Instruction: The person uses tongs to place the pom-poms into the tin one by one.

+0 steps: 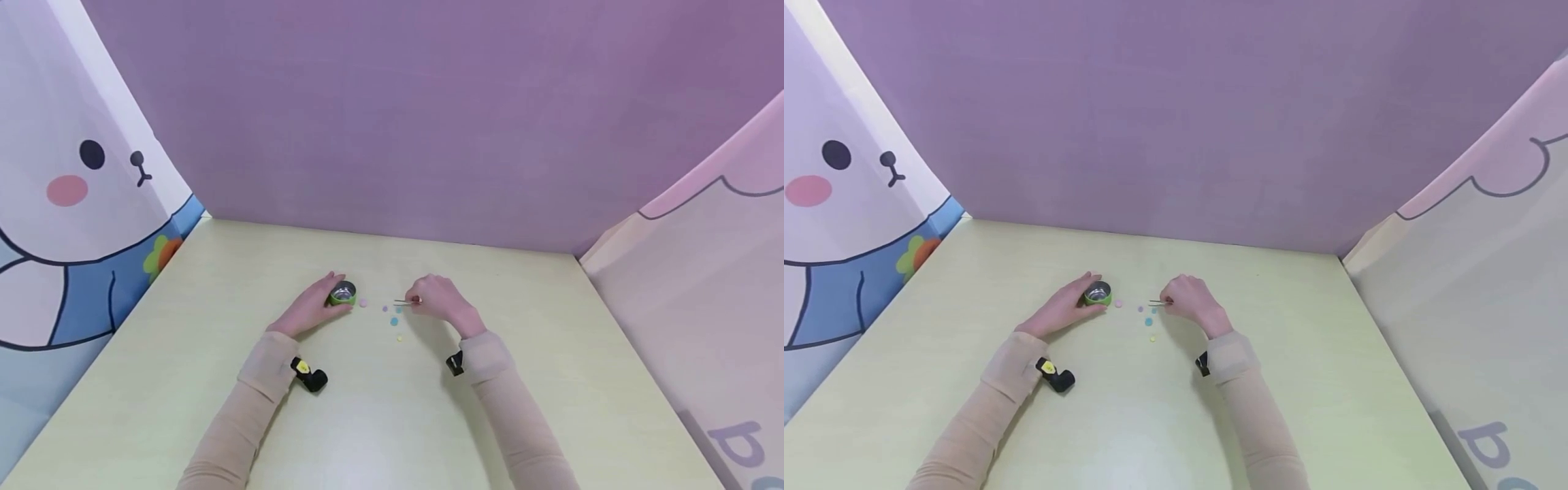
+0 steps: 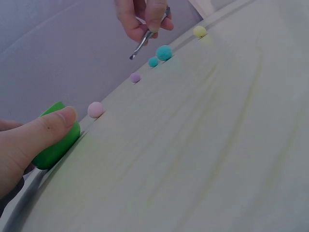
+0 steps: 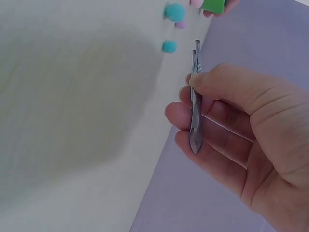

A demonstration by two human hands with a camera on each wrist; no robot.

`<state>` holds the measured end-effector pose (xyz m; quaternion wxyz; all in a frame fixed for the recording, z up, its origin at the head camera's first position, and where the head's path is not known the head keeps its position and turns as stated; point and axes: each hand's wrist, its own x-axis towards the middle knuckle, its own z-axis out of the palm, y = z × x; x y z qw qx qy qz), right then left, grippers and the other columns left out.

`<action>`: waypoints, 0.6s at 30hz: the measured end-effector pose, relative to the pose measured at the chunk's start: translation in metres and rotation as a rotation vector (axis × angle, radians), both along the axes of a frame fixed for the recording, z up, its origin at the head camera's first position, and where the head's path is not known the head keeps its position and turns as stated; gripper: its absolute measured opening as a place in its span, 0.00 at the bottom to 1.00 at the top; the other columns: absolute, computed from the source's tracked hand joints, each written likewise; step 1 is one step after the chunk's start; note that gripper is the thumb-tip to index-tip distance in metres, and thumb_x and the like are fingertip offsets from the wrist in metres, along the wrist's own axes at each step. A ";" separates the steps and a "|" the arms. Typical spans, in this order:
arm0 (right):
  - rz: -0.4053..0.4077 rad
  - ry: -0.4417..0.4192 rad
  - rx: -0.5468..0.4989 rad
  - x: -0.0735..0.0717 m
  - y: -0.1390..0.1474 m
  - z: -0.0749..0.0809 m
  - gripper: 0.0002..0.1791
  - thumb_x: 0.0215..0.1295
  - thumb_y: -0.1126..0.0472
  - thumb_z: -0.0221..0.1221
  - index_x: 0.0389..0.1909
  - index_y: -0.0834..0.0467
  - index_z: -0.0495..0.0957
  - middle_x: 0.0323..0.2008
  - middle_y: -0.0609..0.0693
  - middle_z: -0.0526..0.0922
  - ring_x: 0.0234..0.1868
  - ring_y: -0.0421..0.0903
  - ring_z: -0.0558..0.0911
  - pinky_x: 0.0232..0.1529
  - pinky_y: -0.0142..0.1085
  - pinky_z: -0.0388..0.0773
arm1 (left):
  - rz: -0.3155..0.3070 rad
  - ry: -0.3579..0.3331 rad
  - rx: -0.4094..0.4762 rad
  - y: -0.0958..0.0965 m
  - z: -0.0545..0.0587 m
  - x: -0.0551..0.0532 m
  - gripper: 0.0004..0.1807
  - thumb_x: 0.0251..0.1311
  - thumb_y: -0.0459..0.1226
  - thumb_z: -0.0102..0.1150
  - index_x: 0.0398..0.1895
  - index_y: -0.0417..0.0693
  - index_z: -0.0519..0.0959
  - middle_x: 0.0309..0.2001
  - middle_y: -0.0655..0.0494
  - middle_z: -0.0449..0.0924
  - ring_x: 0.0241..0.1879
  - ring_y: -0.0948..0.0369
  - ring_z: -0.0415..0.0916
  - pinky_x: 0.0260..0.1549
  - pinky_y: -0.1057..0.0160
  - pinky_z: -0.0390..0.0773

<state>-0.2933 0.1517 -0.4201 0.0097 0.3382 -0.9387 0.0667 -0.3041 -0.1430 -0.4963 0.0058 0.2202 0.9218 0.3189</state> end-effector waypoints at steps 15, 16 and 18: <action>-0.029 -0.040 0.014 0.005 0.006 -0.008 0.08 0.60 0.68 0.63 0.27 0.53 0.87 0.28 0.44 0.86 0.26 0.39 0.71 0.26 0.28 0.68 | 0.005 0.012 -0.010 0.001 0.001 0.002 0.45 0.61 0.54 0.64 0.75 0.43 0.59 0.76 0.32 0.52 0.73 0.37 0.58 0.72 0.37 0.61; -0.030 -0.042 0.013 0.005 0.006 -0.009 0.08 0.60 0.68 0.64 0.28 0.53 0.88 0.28 0.45 0.87 0.26 0.39 0.71 0.26 0.28 0.69 | 0.006 0.010 -0.011 0.001 0.001 0.002 0.45 0.61 0.54 0.64 0.75 0.42 0.59 0.76 0.32 0.52 0.73 0.37 0.58 0.72 0.37 0.61; -0.031 -0.048 0.007 0.006 0.006 -0.010 0.08 0.61 0.68 0.64 0.31 0.53 0.89 0.29 0.46 0.87 0.25 0.38 0.72 0.26 0.28 0.69 | 0.009 0.003 -0.014 0.002 0.003 0.003 0.45 0.62 0.53 0.64 0.75 0.42 0.59 0.76 0.32 0.52 0.73 0.37 0.57 0.72 0.37 0.61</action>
